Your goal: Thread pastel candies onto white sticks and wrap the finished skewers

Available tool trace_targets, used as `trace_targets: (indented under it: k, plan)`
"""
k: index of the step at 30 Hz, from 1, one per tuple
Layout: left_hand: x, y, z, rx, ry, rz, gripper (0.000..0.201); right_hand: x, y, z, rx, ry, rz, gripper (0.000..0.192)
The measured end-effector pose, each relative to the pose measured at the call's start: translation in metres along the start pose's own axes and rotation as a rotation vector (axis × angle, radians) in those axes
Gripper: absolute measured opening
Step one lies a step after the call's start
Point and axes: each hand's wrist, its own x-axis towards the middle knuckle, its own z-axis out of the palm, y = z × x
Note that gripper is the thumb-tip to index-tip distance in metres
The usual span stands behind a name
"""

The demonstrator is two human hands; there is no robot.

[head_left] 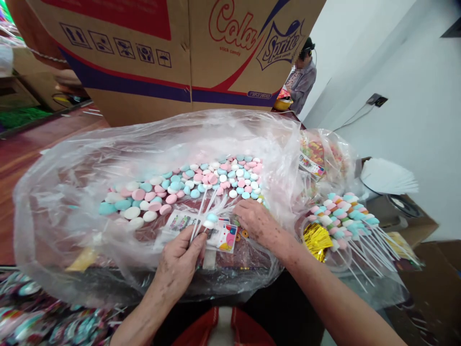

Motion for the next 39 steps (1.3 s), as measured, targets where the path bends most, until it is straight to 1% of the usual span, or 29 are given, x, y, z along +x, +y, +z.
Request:
trace_targets:
  k: [4,6,7,8,9,10,12,14,15,16,18,23,28,30,33,34,36,39]
  plan:
    - [0.000,0.003,0.000,0.023,-0.013,-0.004,0.036,0.003,-0.005,0.000,-0.090,-0.036,0.067,0.014]
    - [0.000,0.003,0.000,0.026,-0.018,-0.003,0.037,0.005,-0.006,0.000,-0.072,-0.025,0.100,0.016]
    - [0.000,0.003,0.000,0.026,-0.017,-0.004,0.037,0.005,-0.005,0.000,-0.017,-0.008,0.124,0.017]
    - [0.001,0.003,0.001,0.028,-0.009,-0.003,0.036,0.006,-0.004,-0.001,0.087,0.028,0.160,0.017]
    - [0.001,0.002,0.001,0.032,0.003,0.001,0.035,0.007,-0.002,-0.001,0.242,0.082,0.210,0.017]
    - [0.001,0.002,0.001,0.041,0.014,0.010,0.035,0.008,-0.001,-0.002,0.447,0.151,0.268,0.016]
    - [0.000,0.002,0.001,0.080,0.014,0.022,0.034,0.008,0.003,-0.002,0.932,0.303,0.377,0.010]
    - [0.000,0.002,0.001,0.117,-0.014,0.024,0.032,0.009,0.004,-0.003,1.353,0.389,0.439,0.013]
    - [0.000,0.003,0.001,0.127,-0.031,0.017,0.032,0.009,0.003,-0.003,1.500,0.399,0.455,0.017]
    - [0.000,0.004,0.001,0.130,-0.045,0.008,0.031,0.009,0.003,-0.003,1.602,0.398,0.466,0.019]
    - [-0.001,0.007,0.001,0.121,-0.062,-0.002,0.031,0.009,0.000,-0.003,1.703,0.387,0.481,0.021]
    - [-0.001,0.015,0.002,0.139,-0.044,-0.011,0.030,0.011,-0.006,-0.004,1.740,0.397,0.474,0.020]
    - [0.000,0.018,0.002,0.150,-0.051,-0.007,0.028,0.011,-0.007,-0.001,1.662,0.407,0.433,0.017]
    - [0.001,0.016,0.002,0.149,-0.059,-0.014,0.029,0.010,-0.007,0.000,1.527,0.438,0.378,0.015]
    - [0.001,0.013,0.003,0.150,-0.058,-0.010,0.031,0.008,-0.009,-0.001,1.235,0.479,0.228,0.013]
    - [0.002,0.012,0.003,0.149,-0.054,-0.008,0.032,0.007,-0.010,-0.002,1.171,0.480,0.197,0.014]
    - [0.002,0.011,0.003,0.140,-0.046,-0.010,0.032,0.007,-0.011,-0.003,1.152,0.463,0.212,0.016]
    - [0.001,0.011,0.002,0.128,-0.045,0.000,0.032,0.007,-0.011,-0.004,1.255,0.428,0.308,0.016]
